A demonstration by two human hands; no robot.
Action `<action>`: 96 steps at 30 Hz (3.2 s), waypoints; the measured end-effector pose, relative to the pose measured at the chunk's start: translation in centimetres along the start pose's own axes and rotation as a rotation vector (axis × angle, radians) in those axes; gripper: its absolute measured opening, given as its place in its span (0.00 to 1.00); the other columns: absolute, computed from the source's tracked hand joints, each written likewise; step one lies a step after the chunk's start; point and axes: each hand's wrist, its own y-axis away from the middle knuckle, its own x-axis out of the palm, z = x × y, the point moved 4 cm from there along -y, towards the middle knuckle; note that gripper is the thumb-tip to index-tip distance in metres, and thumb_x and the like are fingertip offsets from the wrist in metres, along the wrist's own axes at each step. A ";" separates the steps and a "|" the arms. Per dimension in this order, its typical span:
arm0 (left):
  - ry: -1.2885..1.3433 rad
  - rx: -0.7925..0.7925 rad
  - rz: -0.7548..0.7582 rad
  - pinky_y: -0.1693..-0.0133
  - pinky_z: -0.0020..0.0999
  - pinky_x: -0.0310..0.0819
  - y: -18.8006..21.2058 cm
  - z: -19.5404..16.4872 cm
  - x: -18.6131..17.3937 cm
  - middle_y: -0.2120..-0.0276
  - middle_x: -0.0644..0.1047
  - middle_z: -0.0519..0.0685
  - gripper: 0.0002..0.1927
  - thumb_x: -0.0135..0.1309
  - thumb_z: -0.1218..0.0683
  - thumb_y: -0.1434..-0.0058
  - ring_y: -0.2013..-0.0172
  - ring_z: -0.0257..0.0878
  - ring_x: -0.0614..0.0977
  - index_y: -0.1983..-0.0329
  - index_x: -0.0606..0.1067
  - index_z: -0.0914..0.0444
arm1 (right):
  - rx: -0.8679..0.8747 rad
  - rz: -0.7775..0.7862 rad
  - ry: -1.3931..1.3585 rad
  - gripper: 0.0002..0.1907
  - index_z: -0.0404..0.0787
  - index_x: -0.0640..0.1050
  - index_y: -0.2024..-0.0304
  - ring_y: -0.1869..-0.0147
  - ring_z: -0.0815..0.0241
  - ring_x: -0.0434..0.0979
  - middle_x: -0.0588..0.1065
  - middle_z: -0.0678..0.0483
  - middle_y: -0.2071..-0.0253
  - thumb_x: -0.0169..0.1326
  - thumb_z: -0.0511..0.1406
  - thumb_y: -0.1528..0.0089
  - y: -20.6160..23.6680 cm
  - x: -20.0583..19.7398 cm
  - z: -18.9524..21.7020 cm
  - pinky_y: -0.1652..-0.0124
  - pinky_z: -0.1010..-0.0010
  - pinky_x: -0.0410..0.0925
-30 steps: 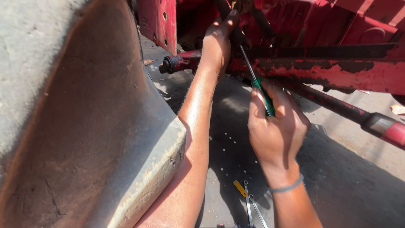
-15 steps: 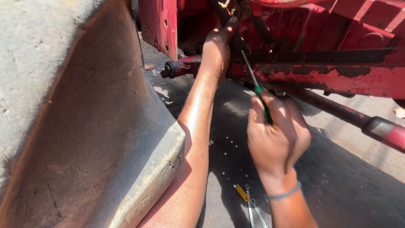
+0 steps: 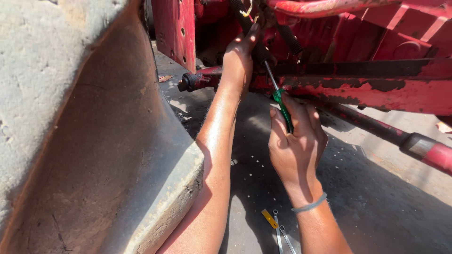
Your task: The person uses a green screwdriver to tighten a screw on the red frame of a vehicle, likely a tractor, located near the wheel well. They then switch to a pair of pliers to manipulate a wire or cable in the same area.
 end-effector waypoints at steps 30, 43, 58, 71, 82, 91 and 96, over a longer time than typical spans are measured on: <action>-0.028 0.011 0.018 0.72 0.35 0.72 1.5 -1.5 1.3 0.73 0.78 0.49 0.18 0.60 0.48 0.39 0.78 0.40 0.79 0.57 0.76 0.68 | 0.210 0.062 -0.151 0.14 0.34 0.81 0.47 0.56 0.59 0.86 0.83 0.44 0.56 0.61 0.31 0.35 -1.1 -0.5 1.0 0.53 0.70 0.75; -0.104 0.066 0.023 0.72 0.36 0.71 0.9 -0.9 0.7 0.74 0.77 0.50 0.20 0.54 0.44 0.34 0.77 0.40 0.81 0.55 0.76 0.67 | 0.120 0.115 0.020 0.15 0.40 0.83 0.46 0.55 0.47 0.85 0.82 0.43 0.58 0.62 0.35 0.35 -3.2 -1.2 2.5 0.56 0.65 0.74; 0.003 0.050 -0.023 0.63 0.38 0.76 -0.2 0.6 0.1 0.65 0.78 0.51 0.24 0.50 0.45 0.28 0.68 0.37 0.78 0.44 0.76 0.70 | 0.081 0.106 0.044 0.15 0.39 0.83 0.47 0.60 0.51 0.86 0.82 0.42 0.61 0.60 0.35 0.35 -3.2 -2.2 2.8 0.60 0.66 0.75; -0.096 0.043 0.039 0.66 0.37 0.75 1.0 -1.2 0.7 0.76 0.79 0.52 0.24 0.45 0.43 0.28 0.74 0.42 0.82 0.57 0.77 0.69 | 0.144 0.124 0.110 0.12 0.40 0.84 0.51 0.66 0.50 0.85 0.81 0.43 0.68 0.61 0.36 0.36 -2.5 -1.3 2.5 0.65 0.65 0.74; 0.030 0.032 0.108 0.62 0.37 0.75 0.7 -0.3 0.1 0.74 0.80 0.52 0.22 0.48 0.43 0.29 0.71 0.42 0.82 0.58 0.75 0.68 | 0.250 0.163 0.113 0.13 0.42 0.83 0.52 0.66 0.49 0.85 0.81 0.43 0.70 0.61 0.38 0.37 -1.9 -1.2 1.4 0.64 0.63 0.74; 0.097 0.064 -0.004 0.62 0.32 0.75 0.0 -0.8 -0.2 0.70 0.81 0.50 0.15 0.58 0.51 0.39 0.68 0.39 0.82 0.55 0.75 0.64 | 0.040 0.148 0.127 0.13 0.43 0.83 0.48 0.59 0.47 0.85 0.81 0.43 0.61 0.60 0.37 0.35 -3.4 -3.5 3.8 0.59 0.63 0.74; 0.036 0.037 -0.066 0.72 0.29 0.69 0.8 -1.5 -0.5 0.72 0.77 0.45 0.21 0.62 0.43 0.39 0.74 0.33 0.77 0.57 0.77 0.65 | 0.130 0.214 0.121 0.16 0.43 0.84 0.47 0.65 0.47 0.84 0.80 0.42 0.67 0.60 0.37 0.36 -3.4 -2.6 2.7 0.63 0.62 0.74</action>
